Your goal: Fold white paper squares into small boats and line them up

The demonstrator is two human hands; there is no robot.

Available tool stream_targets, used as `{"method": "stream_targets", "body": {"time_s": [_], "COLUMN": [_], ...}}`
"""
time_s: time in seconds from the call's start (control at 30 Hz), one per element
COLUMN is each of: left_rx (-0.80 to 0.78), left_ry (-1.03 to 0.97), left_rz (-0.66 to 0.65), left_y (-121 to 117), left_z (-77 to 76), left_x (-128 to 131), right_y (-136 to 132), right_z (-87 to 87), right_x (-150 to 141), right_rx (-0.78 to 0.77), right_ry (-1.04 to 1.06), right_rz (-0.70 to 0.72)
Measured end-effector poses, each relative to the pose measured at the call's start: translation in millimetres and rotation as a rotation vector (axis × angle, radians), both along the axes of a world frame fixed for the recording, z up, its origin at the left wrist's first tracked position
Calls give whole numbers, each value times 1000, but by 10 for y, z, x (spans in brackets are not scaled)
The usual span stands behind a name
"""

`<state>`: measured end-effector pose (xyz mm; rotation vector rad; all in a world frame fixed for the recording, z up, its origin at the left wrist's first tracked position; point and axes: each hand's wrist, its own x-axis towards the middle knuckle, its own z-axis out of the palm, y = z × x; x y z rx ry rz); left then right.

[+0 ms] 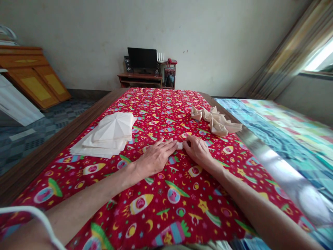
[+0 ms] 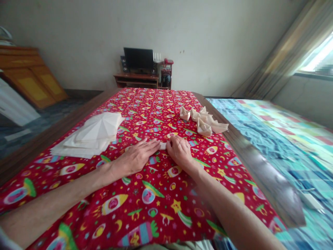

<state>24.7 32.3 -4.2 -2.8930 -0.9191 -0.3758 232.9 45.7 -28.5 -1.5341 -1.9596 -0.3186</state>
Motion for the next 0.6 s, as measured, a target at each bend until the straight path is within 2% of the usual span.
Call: {"method": "stream_targets", "body": {"time_s": [0.17,0.27,0.33,0.47,0.6], "left_rx": [-70,-80,-88,-98,-101], "left_ry": [12,11,6,-19,-5], "left_rz": [-27,-34,-25,-5,-11], "left_y": [18,11,-4,-32,-31], "left_z": [3,29,39,24,10], "left_x": [-46,-53,-41,-21,-57], "right_y": [-33,-104,-185,-370,-456], "right_z": [124,219,257,258,264], "right_x": [7,-14,-54,-143,-96], "right_rx": [-131,-134,-119,-214,-353], "right_ry": [-11,-35,-93,-247,-293], "right_rz": [-4,-13,75,383,424]}}
